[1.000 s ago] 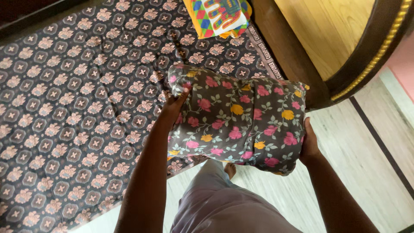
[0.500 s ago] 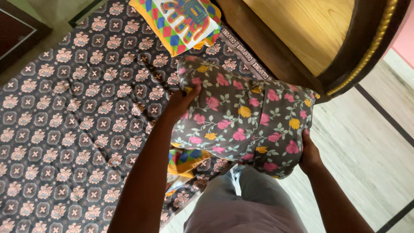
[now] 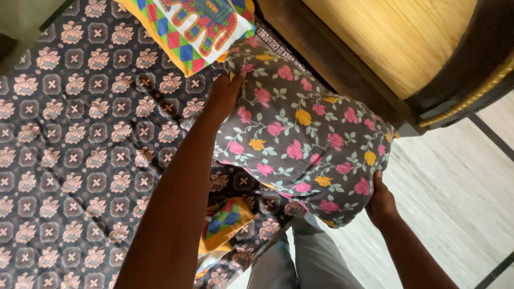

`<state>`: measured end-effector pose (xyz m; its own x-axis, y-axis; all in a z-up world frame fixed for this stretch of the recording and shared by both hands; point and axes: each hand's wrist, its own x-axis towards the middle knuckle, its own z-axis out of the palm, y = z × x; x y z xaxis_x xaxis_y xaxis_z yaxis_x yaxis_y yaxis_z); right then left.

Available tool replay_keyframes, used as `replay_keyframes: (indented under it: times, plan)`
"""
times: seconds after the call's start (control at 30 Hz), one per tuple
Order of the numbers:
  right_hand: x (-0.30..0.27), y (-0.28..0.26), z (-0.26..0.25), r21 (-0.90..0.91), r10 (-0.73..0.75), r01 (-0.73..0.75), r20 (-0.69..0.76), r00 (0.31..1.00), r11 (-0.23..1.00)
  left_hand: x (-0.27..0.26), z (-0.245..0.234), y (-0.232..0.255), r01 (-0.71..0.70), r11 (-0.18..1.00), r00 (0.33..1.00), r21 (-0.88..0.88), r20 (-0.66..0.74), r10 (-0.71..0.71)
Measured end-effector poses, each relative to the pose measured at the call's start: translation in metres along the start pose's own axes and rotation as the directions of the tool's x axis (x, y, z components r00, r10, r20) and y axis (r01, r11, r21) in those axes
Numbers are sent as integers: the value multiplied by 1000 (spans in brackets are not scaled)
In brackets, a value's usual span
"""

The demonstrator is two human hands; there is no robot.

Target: The person removes a floral pillowcase from a pillow, then folds a colorful patterned pillowcase by hand and places it on a stool.

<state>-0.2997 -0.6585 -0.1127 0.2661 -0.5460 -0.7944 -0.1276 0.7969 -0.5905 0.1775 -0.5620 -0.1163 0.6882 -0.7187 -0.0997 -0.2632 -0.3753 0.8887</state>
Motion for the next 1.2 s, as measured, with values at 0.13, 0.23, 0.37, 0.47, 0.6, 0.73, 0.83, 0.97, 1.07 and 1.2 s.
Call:
replay_keyframes:
  times: [0.13, 0.23, 0.37, 0.47, 0.6, 0.73, 0.83, 0.97, 1.07, 1.2]
  plan:
    - [23, 1, 7, 32, 52, -51, -48, 998, 998, 41, 8, -5, 68, 997, 995, 26, 67, -69]
    - [40, 7, 13, 94, 56, -52, -39, 998, 994, 65, 15, -15, -49, 994, 994, -98, 95, 58]
    - [59, 18, 19, 135, 13, -16, 22, 1000, 991, 95, 33, -29, -119, 985, 987, -123, 89, 131]
    - [66, 23, 14, 133, 13, -14, 9, 1000, 991, 118, 50, -41, 34, 999, 985, -7, 169, -33]
    - [82, 34, 11, 224, 36, -26, -41, 999, 974, 136, 72, -56, -46, 982, 977, 181, 214, 6]
    - [83, 41, 1, 235, 139, -99, -158, 978, 967, 131, 91, -71, -126, 981, 960, 146, 267, 83]
    - [78, 45, -1, 154, 90, -59, -202, 975, 986, 133, 102, -76, -92, 969, 966, 228, 256, 31]
    - [64, 40, 11, 141, 53, -21, -233, 971, 990, 134, 114, -77, -177, 951, 975, 253, 176, 134]
    - [53, 34, 25, 96, 15, 10, -253, 967, 995, 134, 114, -68, -152, 945, 980, 289, 167, 107]
    - [52, 31, 33, 70, -82, 97, -192, 978, 993, 142, 107, -51, -190, 946, 979, 264, 120, 163]
